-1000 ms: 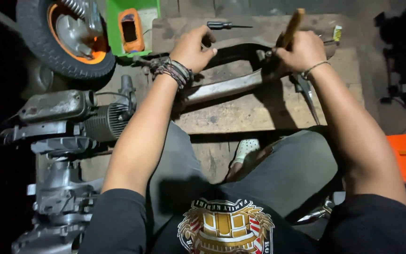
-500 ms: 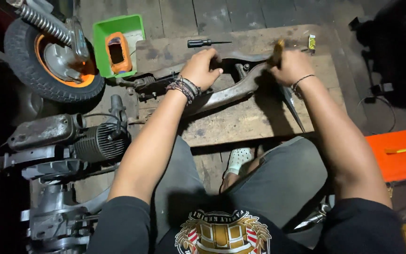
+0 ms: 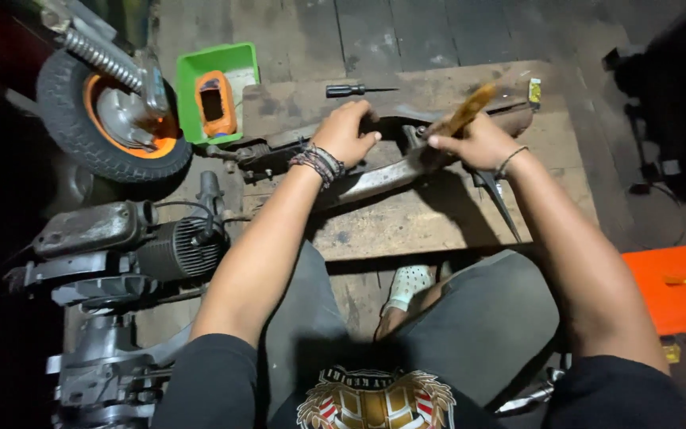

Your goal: Using a manual scraper to clean and smooth the surface of a metal motorcycle swingarm.

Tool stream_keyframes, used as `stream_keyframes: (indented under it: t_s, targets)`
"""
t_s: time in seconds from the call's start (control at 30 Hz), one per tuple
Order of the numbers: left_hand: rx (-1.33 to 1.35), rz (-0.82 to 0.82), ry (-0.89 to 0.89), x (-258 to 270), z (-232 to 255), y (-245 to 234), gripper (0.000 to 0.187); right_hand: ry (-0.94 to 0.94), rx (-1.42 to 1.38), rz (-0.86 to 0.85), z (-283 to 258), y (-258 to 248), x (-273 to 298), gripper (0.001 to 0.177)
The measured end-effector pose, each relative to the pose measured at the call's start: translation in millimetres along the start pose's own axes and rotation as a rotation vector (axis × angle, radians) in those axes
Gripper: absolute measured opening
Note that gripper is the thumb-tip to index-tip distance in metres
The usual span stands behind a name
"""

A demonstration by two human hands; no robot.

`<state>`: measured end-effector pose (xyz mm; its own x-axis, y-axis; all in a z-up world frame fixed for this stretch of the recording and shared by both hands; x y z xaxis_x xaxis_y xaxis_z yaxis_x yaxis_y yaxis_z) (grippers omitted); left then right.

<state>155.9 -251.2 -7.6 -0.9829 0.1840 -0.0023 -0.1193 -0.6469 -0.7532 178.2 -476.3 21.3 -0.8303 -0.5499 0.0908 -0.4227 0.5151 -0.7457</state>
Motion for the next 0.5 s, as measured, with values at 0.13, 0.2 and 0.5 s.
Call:
stream_keyframes:
  t_s: [0.13,0.2,0.5]
  targets:
    - [0.007,0.027,0.001,0,-3,-8,0.036,0.101,0.672,0.133,60,-9,-23,0.04]
    - [0.041,0.021,0.003,4,-4,-10,0.034,0.03,0.126,0.13,11,-8,-4,0.042]
    - [0.024,0.021,-0.021,1,-14,-6,0.043,0.228,0.05,0.172,42,-20,-6,0.057]
Point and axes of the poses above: each hand's wrist, its own x-axis away from the middle knuckle, its own y-axis out of the palm, z = x × y, the point moved 6 cm from there along -x, towards the middle knuckle, and after that the axes turned 6 degrees about x, right-handed, at the moved point
